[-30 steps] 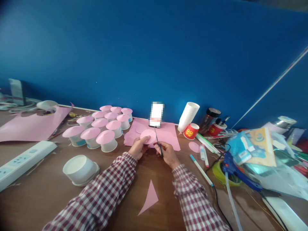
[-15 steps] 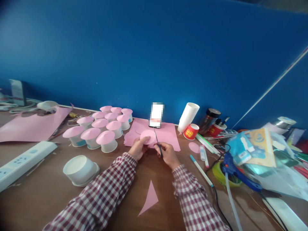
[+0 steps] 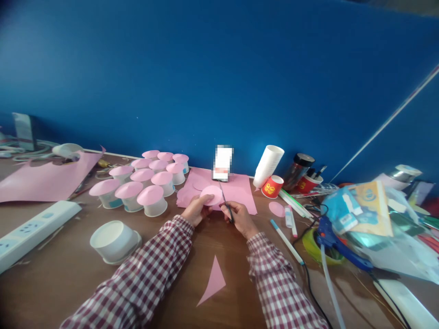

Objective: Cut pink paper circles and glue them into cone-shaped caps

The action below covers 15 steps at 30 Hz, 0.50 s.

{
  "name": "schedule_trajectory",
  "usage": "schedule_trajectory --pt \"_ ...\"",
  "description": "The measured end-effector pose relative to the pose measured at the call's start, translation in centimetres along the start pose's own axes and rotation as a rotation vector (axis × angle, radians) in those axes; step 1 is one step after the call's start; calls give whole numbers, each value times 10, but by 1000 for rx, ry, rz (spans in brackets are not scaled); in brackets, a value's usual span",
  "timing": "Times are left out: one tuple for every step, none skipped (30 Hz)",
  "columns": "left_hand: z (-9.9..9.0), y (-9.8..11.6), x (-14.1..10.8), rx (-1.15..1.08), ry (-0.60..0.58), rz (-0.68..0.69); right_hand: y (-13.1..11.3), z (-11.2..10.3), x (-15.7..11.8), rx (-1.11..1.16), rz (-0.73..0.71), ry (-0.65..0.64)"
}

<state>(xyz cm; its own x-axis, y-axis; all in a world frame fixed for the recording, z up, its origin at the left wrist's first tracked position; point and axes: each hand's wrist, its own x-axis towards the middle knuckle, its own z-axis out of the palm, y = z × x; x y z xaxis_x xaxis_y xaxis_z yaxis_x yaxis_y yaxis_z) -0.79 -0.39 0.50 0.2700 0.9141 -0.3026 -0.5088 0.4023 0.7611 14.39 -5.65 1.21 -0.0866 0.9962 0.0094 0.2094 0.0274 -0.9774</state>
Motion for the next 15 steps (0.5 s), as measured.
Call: schedule_trajectory --pt "-1 0 0 3 -9 -7 0 0 0 -3 1 -4" --pt "-1 1 0 4 -13 -10 -1 -1 0 -6 1 -6" --pt "-1 1 0 4 -14 -12 -1 -1 0 -9 1 -7" --pt "-1 1 0 3 -13 -11 -1 -1 -1 -11 1 -7" --pt "-1 1 0 1 -10 -8 -1 -2 -1 -13 2 -4" --pt "-1 0 1 1 -7 -5 -1 -2 -1 -12 3 -1" --pt "-1 0 1 2 -4 -4 -1 -2 -1 -10 5 2" --pt "-1 0 1 4 -1 -4 -1 -2 -1 -9 6 4" --pt "-1 0 1 6 1 -2 -1 -2 -1 -9 9 5" --pt "-1 0 1 8 4 1 -1 -3 -1 -9 11 5" --pt "0 -1 1 9 7 3 -1 -3 -1 -9 11 3" --pt "0 -1 1 8 9 5 0 -3 -1 -9 8 -1" --pt "0 -1 1 6 10 8 0 -3 -1 -7 4 -5" --pt "0 0 1 5 10 8 1 -4 -1 -6 -1 -9" --pt "0 0 1 4 10 8 1 -4 -1 -5 -4 -12"
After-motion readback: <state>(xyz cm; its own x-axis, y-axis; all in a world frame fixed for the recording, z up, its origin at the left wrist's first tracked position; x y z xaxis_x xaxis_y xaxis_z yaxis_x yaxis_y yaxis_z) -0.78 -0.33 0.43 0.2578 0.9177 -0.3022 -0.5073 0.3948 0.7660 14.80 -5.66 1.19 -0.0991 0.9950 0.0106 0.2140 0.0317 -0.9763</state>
